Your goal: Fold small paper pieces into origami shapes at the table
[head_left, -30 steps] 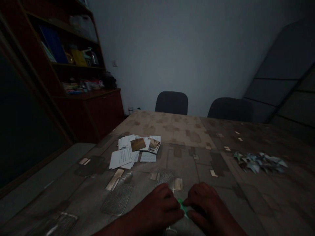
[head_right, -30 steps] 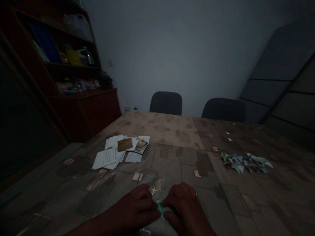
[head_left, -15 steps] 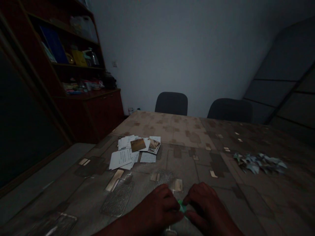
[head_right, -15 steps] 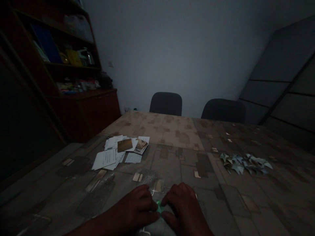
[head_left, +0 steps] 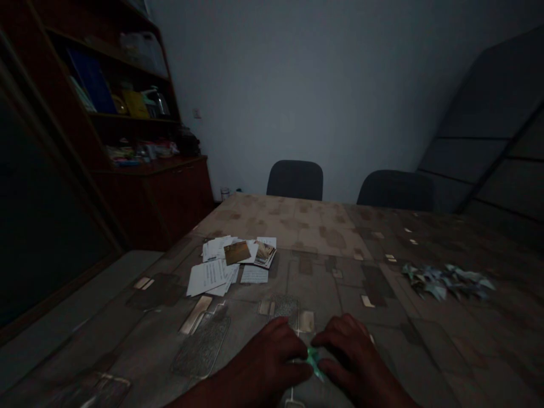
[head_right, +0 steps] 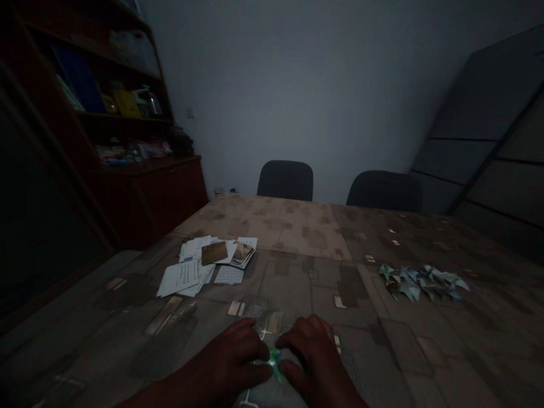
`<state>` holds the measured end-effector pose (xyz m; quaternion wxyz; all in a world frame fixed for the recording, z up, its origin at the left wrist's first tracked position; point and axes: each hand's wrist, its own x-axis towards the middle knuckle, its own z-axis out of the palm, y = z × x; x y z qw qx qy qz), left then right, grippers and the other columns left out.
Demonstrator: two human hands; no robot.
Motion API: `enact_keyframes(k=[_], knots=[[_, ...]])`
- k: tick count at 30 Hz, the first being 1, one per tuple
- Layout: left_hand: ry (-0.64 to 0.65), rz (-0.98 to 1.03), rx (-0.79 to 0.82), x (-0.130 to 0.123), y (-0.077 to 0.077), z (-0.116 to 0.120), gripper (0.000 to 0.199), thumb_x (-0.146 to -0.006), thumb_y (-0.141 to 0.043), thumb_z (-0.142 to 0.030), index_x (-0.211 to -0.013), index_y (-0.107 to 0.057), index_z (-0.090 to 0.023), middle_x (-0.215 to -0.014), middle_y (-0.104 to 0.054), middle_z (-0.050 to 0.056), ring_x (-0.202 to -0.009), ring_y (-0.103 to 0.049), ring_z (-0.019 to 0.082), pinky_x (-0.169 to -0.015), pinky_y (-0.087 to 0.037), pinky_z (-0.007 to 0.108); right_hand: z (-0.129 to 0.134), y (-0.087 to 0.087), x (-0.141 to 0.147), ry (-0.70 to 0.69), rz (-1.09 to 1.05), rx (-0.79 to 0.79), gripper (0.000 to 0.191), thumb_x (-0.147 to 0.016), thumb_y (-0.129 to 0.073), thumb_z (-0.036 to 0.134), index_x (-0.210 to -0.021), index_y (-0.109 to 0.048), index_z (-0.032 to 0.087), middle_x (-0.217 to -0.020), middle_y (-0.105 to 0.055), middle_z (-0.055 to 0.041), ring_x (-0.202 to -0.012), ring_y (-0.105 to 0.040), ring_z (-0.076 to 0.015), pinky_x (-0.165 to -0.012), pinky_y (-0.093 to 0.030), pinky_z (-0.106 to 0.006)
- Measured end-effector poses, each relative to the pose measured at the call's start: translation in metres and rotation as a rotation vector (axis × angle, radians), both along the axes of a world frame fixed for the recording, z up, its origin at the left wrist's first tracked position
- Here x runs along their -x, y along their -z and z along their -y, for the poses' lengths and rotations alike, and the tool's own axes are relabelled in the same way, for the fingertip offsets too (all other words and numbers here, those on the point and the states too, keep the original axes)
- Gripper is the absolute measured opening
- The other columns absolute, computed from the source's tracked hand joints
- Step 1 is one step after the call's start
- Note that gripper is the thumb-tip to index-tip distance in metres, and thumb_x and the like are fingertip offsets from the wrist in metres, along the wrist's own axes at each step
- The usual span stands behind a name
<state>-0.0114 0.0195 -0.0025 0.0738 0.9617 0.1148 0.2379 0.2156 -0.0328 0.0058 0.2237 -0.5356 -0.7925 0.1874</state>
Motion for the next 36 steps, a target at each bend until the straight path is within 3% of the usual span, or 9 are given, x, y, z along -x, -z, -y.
enact_keyframes(k=[5,8,14,21,29,36], knots=[[0.016,0.047,0.069,0.001,-0.005,-0.001,0.026,-0.09,-0.048,-0.006,-0.107,-0.061,-0.022,-0.097,-0.068,0.005,-0.086,-0.059,0.018,-0.096,-0.042,0.041,-0.001,0.003,0.003,0.026,0.014,0.006,0.012,-0.081,-0.07,0.017,-0.089,-0.065,0.024,-0.087,-0.065,-0.0007,-0.089,-0.057,-0.0232,-0.081,-0.04,-0.038],[-0.048,0.088,0.153,0.0,-0.009,-0.001,0.028,-0.09,-0.045,-0.006,-0.105,-0.062,-0.021,-0.095,-0.068,0.005,-0.087,-0.059,0.019,-0.098,-0.04,0.043,-0.001,0.002,0.004,0.027,0.031,0.014,0.011,-0.081,-0.07,0.019,-0.09,-0.065,0.024,-0.09,-0.065,-0.0009,-0.09,-0.056,-0.0237,-0.082,-0.04,-0.038],[-0.232,0.173,0.322,-0.006,-0.013,0.002,0.007,-0.088,-0.061,-0.015,-0.082,-0.065,-0.018,-0.088,-0.062,0.004,-0.087,-0.056,0.021,-0.084,-0.042,0.038,-0.003,0.0,0.006,0.006,0.058,0.024,0.017,-0.08,-0.071,0.017,-0.094,-0.064,0.025,-0.093,-0.064,-0.0011,-0.093,-0.055,-0.0242,-0.084,-0.038,-0.039],[-0.25,0.202,0.369,-0.012,-0.008,0.007,0.014,-0.074,-0.073,-0.009,-0.079,-0.063,-0.017,-0.09,-0.06,0.003,-0.089,-0.055,0.021,-0.087,-0.038,0.04,-0.001,0.004,0.004,-0.02,0.039,-0.013,0.02,-0.08,-0.072,0.017,-0.095,-0.062,0.025,-0.093,-0.064,-0.0011,-0.092,-0.055,-0.0243,-0.085,-0.039,-0.04],[-0.264,0.181,0.394,-0.01,-0.009,0.007,0.012,-0.076,-0.073,-0.013,-0.08,-0.064,-0.018,-0.089,-0.06,0.003,-0.089,-0.055,0.022,-0.091,-0.039,0.042,0.002,-0.006,0.009,-0.071,0.051,0.026,0.016,-0.079,-0.074,0.018,-0.091,-0.064,0.023,-0.094,-0.063,-0.0029,-0.094,-0.056,-0.0252,-0.084,-0.04,-0.04],[-0.301,0.177,0.418,-0.004,-0.011,0.01,0.009,-0.078,-0.067,-0.011,-0.081,-0.065,-0.019,-0.088,-0.06,0.003,-0.088,-0.056,0.021,-0.098,-0.036,0.046,0.004,-0.016,0.013,-0.043,0.052,0.112,0.022,-0.071,-0.073,0.007,-0.084,-0.062,0.021,-0.093,-0.064,-0.0026,-0.095,-0.056,-0.0248,-0.086,-0.039,-0.04]])
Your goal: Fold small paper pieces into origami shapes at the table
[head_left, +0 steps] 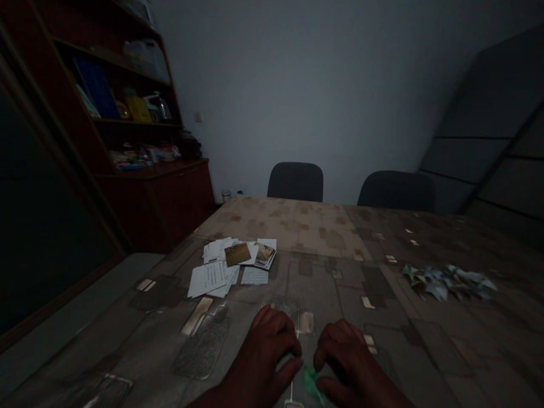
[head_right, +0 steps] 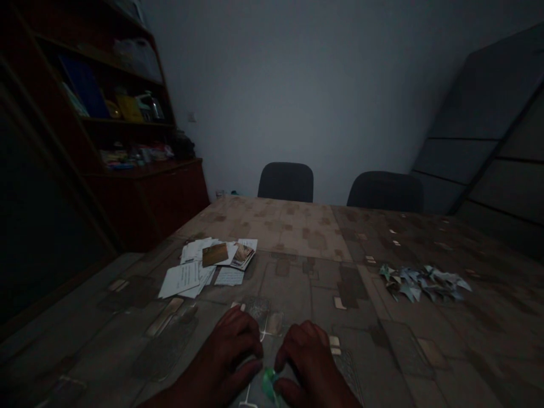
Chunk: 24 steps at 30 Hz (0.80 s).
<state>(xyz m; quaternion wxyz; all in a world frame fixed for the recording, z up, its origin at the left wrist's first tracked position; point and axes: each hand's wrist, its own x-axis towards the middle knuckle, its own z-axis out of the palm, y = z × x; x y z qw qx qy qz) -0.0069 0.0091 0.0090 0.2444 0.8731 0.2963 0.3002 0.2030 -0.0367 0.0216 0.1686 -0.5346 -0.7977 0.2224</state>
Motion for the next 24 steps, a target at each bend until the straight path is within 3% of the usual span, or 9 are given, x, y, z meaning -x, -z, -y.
enact_keyframes(k=[7,12,18,24], knots=[[0.021,-0.023,0.0,-0.001,0.003,0.002,0.016,-0.07,-0.075,-0.008,-0.075,-0.063,-0.018,-0.083,-0.059,0.0,-0.087,-0.056,0.019,-0.104,-0.028,0.048,0.002,0.006,-0.004,-0.034,-0.008,-0.072,0.006,-0.085,-0.067,0.018,-0.086,-0.061,0.019,-0.09,-0.063,-0.0042,-0.091,-0.057,-0.0242,-0.082,-0.041,-0.039],[-0.037,-0.038,-0.004,0.003,0.0,-0.002,0.016,-0.074,-0.071,-0.005,-0.075,-0.062,-0.017,-0.083,-0.06,0.0,-0.088,-0.055,0.019,-0.099,-0.033,0.044,0.003,0.008,-0.003,-0.043,0.026,-0.049,0.025,-0.077,-0.075,0.022,-0.098,-0.063,0.021,-0.097,-0.065,-0.0054,-0.094,-0.057,-0.0268,-0.084,-0.039,-0.041],[-0.009,-0.032,0.006,0.002,-0.006,-0.002,0.012,-0.077,-0.068,-0.007,-0.075,-0.062,-0.016,-0.082,-0.06,0.001,-0.087,-0.056,0.02,-0.094,-0.036,0.042,0.002,0.01,0.001,-0.014,0.029,0.007,0.029,-0.065,-0.075,0.01,-0.089,-0.064,0.022,-0.094,-0.064,-0.0026,-0.092,-0.057,-0.0254,-0.084,-0.037,-0.039],[0.002,0.067,0.06,0.0,-0.002,-0.003,0.014,-0.081,-0.059,-0.005,-0.081,-0.066,-0.017,-0.082,-0.064,0.002,-0.085,-0.058,0.019,-0.097,-0.036,0.043,0.0,0.015,-0.001,0.003,-0.116,-0.029,0.016,-0.069,-0.067,0.006,-0.073,-0.06,0.019,-0.076,-0.062,0.0003,-0.079,-0.057,-0.0207,-0.079,-0.039,-0.035]])
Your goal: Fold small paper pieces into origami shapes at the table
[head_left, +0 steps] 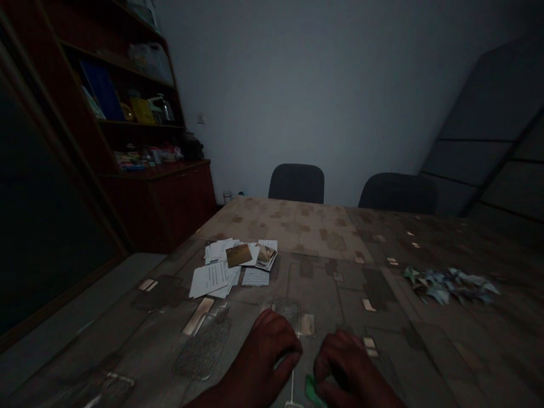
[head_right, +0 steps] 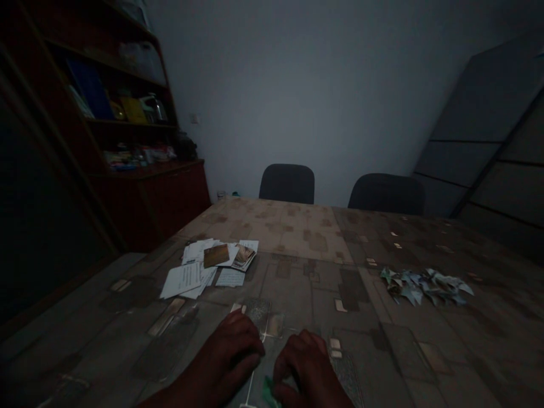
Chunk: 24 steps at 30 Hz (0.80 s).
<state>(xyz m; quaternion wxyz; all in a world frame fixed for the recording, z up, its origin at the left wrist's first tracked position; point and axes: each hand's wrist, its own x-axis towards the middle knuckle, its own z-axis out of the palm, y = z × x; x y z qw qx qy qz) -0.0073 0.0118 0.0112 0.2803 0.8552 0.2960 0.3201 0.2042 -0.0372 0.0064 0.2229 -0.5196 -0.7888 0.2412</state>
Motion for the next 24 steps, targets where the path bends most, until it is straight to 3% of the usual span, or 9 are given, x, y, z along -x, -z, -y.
enact_keyframes(k=[5,7,15,18,21,24], knots=[[0.029,0.134,0.1,-0.007,-0.002,0.001,0.009,-0.08,-0.066,-0.014,-0.086,-0.069,-0.018,-0.081,-0.066,0.003,-0.084,-0.061,0.021,-0.083,-0.043,0.036,0.002,0.001,-0.004,0.205,-0.234,0.044,0.008,-0.079,-0.062,0.017,-0.071,-0.059,0.02,-0.07,-0.059,0.0008,-0.069,-0.056,-0.0191,-0.066,-0.041,-0.03],[0.039,0.168,0.093,-0.01,-0.001,0.001,0.008,-0.077,-0.07,-0.017,-0.085,-0.068,-0.018,-0.078,-0.066,0.003,-0.081,-0.061,0.02,-0.075,-0.045,0.031,0.003,-0.002,-0.004,0.225,-0.255,-0.001,0.009,-0.081,-0.061,0.02,-0.072,-0.059,0.021,-0.071,-0.059,0.0007,-0.07,-0.057,-0.019,-0.065,-0.042,-0.03],[0.02,0.126,-0.354,-0.014,-0.002,0.0,0.011,-0.085,-0.06,-0.013,-0.075,-0.061,-0.019,-0.068,-0.062,-0.001,-0.072,-0.059,0.016,-0.1,-0.038,0.042,0.003,-0.015,-0.003,-0.019,-0.095,-0.476,0.017,-0.095,-0.058,0.024,-0.079,-0.053,0.022,-0.07,-0.061,0.0023,-0.068,-0.058,-0.0172,-0.072,-0.04,-0.032],[0.006,0.096,-0.511,-0.014,-0.004,0.001,0.014,-0.088,-0.056,-0.015,-0.075,-0.06,-0.018,-0.067,-0.061,0.0,-0.07,-0.057,0.016,-0.102,-0.038,0.042,0.002,-0.015,-0.003,-0.034,-0.044,-0.543,0.012,-0.097,-0.056,0.025,-0.085,-0.054,0.022,-0.07,-0.061,0.0019,-0.067,-0.057,-0.0171,-0.075,-0.038,-0.033],[-0.015,0.066,-0.638,-0.015,0.001,0.001,0.017,-0.088,-0.055,-0.014,-0.072,-0.059,-0.019,-0.064,-0.06,-0.001,-0.067,-0.053,0.015,-0.103,-0.037,0.041,0.003,-0.011,-0.005,-0.091,0.031,-0.554,0.01,-0.091,-0.061,0.016,-0.086,-0.056,0.022,-0.072,-0.064,0.0025,-0.07,-0.057,-0.0169,-0.081,-0.035,-0.034],[0.015,0.009,-0.658,-0.014,0.011,0.0,0.017,-0.087,-0.057,-0.016,-0.07,-0.057,-0.02,-0.064,-0.059,-0.003,-0.068,-0.052,0.014,-0.107,-0.033,0.042,0.002,-0.005,-0.007,-0.108,0.117,-0.562,0.015,-0.085,-0.063,0.01,-0.081,-0.056,0.022,-0.073,-0.065,0.0033,-0.073,-0.056,-0.0167,-0.086,-0.032,-0.035]])
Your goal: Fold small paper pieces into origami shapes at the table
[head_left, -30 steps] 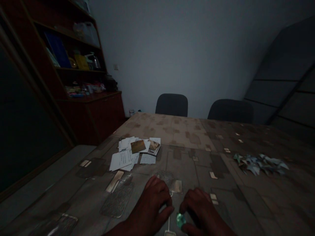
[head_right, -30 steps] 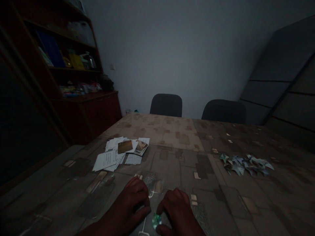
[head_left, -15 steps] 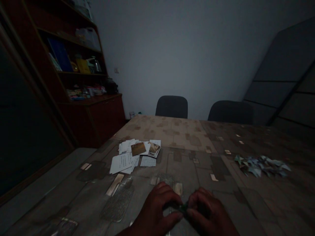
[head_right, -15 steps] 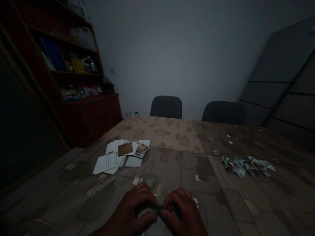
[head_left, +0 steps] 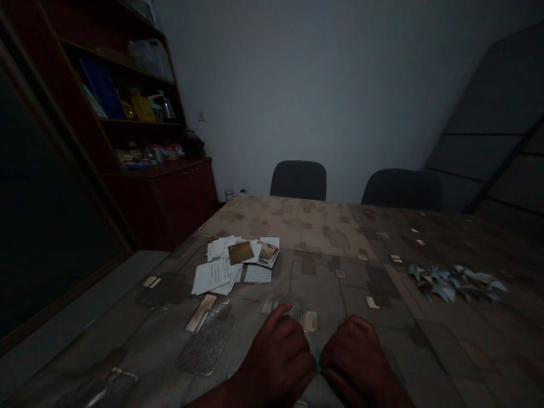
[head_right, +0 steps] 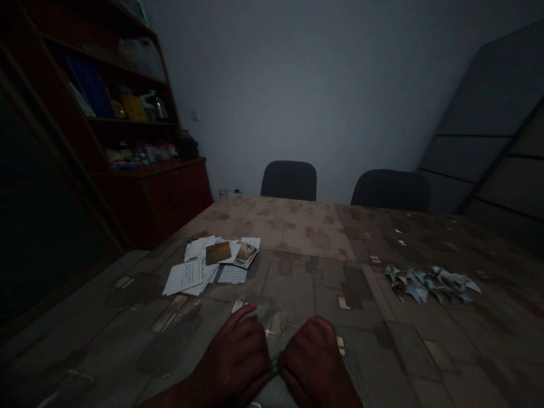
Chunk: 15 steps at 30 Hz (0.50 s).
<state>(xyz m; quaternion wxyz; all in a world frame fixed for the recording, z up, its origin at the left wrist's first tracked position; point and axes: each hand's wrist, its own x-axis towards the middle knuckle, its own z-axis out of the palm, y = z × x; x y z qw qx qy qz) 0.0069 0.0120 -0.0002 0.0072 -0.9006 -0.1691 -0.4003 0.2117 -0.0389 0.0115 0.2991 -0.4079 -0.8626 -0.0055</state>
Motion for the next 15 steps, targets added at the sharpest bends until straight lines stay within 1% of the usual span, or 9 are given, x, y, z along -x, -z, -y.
enact_keyframes(k=[4,6,8,12,15], knots=[[0.002,-0.112,0.142,0.004,0.0098,-0.001,0.01,-0.085,-0.066,-0.026,-0.079,-0.06,-0.021,-0.074,-0.062,-0.003,-0.078,-0.054,0.016,-0.11,-0.026,0.044,-0.0016,0.0031,0.0013,0.033,0.03,-0.016,0.018,-0.083,-0.06,0.007,-0.074,-0.054,0.022,-0.067,-0.062,0.0041,-0.068,-0.054,-0.0158,-0.087,-0.031,-0.035],[-0.011,-0.152,0.186,0.0051,0.011,-0.0006,0.01,-0.085,-0.068,-0.028,-0.084,-0.061,-0.021,-0.078,-0.062,-0.003,-0.082,-0.054,0.017,-0.111,-0.023,0.044,-0.0009,0.0017,0.0029,0.052,0.021,0.009,0.02,-0.081,-0.06,0.005,-0.073,-0.054,0.022,-0.068,-0.062,0.0041,-0.069,-0.055,-0.0157,-0.087,-0.032,-0.035],[-0.012,-0.183,0.196,0.0049,0.0106,-0.0003,0.01,-0.086,-0.068,-0.03,-0.086,-0.062,-0.021,-0.08,-0.062,-0.003,-0.084,-0.054,0.017,-0.112,-0.021,0.044,0.0005,-0.0007,0.0037,0.062,0.02,0.054,0.02,-0.081,-0.061,0.006,-0.072,-0.053,0.022,-0.069,-0.063,0.0037,-0.071,-0.056,-0.0162,-0.086,-0.033,-0.034],[-0.003,-0.235,0.214,0.0017,0.0073,-0.0005,0.016,-0.084,-0.073,-0.033,-0.08,-0.063,-0.021,-0.081,-0.062,-0.004,-0.085,-0.054,0.016,-0.112,-0.02,0.042,0.0022,-0.0048,0.001,0.032,0.032,0.126,0.019,-0.084,-0.063,0.012,-0.072,-0.053,0.022,-0.07,-0.063,0.0035,-0.071,-0.056,-0.0163,-0.082,-0.035,-0.034],[-0.012,-0.255,0.238,-0.0004,0.0042,-0.0002,0.017,-0.085,-0.072,-0.033,-0.077,-0.064,-0.021,-0.081,-0.063,-0.004,-0.086,-0.055,0.016,-0.112,-0.021,0.042,0.0023,-0.0058,-0.0023,0.03,0.031,0.136,0.016,-0.084,-0.062,0.012,-0.074,-0.055,0.021,-0.072,-0.063,0.0027,-0.072,-0.056,-0.0168,-0.08,-0.036,-0.034]])
